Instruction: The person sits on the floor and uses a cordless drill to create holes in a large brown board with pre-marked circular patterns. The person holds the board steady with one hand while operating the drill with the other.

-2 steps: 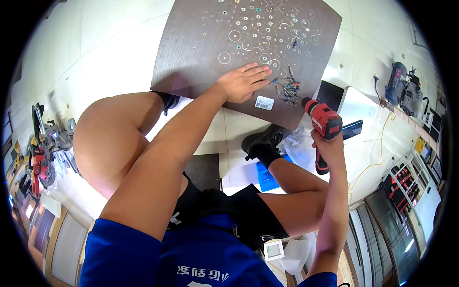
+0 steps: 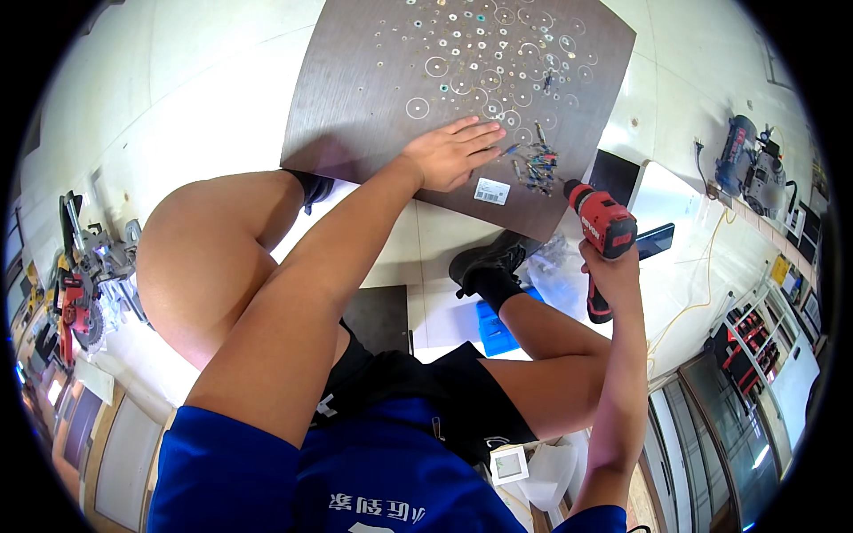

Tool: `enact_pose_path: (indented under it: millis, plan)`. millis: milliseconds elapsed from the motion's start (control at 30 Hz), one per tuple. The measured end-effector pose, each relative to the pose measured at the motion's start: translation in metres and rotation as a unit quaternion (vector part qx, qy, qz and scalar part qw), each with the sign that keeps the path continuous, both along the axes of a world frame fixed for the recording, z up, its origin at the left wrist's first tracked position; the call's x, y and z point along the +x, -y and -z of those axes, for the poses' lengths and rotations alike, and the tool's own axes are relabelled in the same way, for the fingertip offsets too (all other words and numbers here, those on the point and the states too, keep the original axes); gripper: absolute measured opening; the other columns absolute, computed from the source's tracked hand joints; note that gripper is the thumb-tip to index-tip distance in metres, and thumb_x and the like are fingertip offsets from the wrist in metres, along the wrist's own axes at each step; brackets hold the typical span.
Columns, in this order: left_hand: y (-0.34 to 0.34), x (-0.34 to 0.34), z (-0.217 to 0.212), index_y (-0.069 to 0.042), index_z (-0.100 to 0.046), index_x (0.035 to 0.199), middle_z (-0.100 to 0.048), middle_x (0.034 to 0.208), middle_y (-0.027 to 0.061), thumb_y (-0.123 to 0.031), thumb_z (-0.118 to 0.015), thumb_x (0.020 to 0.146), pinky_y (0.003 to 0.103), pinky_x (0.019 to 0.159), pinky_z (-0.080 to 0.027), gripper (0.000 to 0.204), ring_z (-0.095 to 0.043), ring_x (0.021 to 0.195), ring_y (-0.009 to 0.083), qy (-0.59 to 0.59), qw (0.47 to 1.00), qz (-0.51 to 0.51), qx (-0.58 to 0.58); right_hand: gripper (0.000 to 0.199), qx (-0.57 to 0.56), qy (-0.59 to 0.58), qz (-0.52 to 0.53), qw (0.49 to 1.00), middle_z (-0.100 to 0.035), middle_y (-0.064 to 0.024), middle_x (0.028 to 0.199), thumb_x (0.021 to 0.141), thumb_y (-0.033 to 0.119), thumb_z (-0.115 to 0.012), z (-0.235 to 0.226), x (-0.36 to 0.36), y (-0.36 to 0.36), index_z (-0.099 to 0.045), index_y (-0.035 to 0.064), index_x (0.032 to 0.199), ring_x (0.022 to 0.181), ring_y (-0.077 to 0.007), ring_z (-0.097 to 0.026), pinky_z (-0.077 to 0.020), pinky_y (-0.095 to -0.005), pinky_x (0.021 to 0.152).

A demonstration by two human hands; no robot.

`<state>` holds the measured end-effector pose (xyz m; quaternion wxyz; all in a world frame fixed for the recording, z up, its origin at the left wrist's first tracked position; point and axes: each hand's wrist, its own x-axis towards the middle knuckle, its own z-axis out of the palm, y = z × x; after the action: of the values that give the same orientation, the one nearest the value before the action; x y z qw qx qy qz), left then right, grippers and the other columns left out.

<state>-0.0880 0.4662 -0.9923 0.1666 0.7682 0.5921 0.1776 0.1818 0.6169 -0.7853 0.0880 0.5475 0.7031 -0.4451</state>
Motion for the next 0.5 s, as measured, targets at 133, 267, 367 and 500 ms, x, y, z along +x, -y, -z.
enact_pose_path:
  millis: [133, 267, 367, 500]
  plan:
    - [-0.0001, 0.0000, -0.0001, -0.009, -0.052, 0.149, -0.034, 0.168, 0.0109, -0.019, -0.069, 0.087, 0.046, 0.131, -0.019, 0.065, -0.027, 0.158, 0.0247, -0.003, 1.000, 0.002, -0.004, 0.033, -0.024, 0.023, -0.001, 0.999, -0.071, -0.0098, 0.084, 0.083, 0.009, -0.071, 0.0022, 0.0056, -0.0071, -0.065, -0.0016, 0.114, 0.062, -0.0171, -0.070, -0.0560, -0.0320, 0.061]
    - [0.0001, 0.0007, 0.0010, -0.010, -0.052, 0.149, -0.034, 0.168, 0.0108, -0.019, -0.069, 0.087, 0.046, 0.131, -0.019, 0.066, -0.027, 0.158, 0.0249, -0.004, 1.000, 0.000, 0.000, 0.034, -0.028, 0.015, 0.013, 0.999, -0.072, -0.0098, 0.086, 0.084, 0.009, -0.072, 0.0042, 0.0104, -0.0037, -0.064, -0.0018, 0.115, 0.062, -0.0170, -0.071, -0.0565, -0.0322, 0.061]
    - [0.0000, 0.0006, 0.0009, -0.010, -0.052, 0.150, -0.034, 0.168, 0.0108, -0.020, -0.069, 0.087, 0.046, 0.131, -0.019, 0.066, -0.027, 0.158, 0.0250, -0.008, 1.000, 0.000, -0.002, 0.032, -0.022, 0.006, 0.022, 1.000, -0.067, -0.0047, 0.088, 0.086, 0.002, -0.072, 0.0061, 0.0129, -0.0012, -0.060, 0.0011, 0.115, 0.061, -0.0138, -0.064, -0.0550, -0.0294, 0.056]
    - [0.0001, 0.0006, 0.0027, -0.010, -0.052, 0.150, -0.033, 0.168, 0.0109, -0.020, -0.069, 0.087, 0.046, 0.131, -0.019, 0.066, -0.026, 0.158, 0.0249, -0.010, 1.000, -0.003, -0.002, 0.031, -0.033, 0.005, 0.015, 0.999, -0.067, -0.0049, 0.090, 0.087, 0.002, -0.072, 0.0021, 0.0129, -0.0008, -0.060, 0.0010, 0.115, 0.061, -0.0131, -0.064, -0.0546, -0.0286, 0.056]
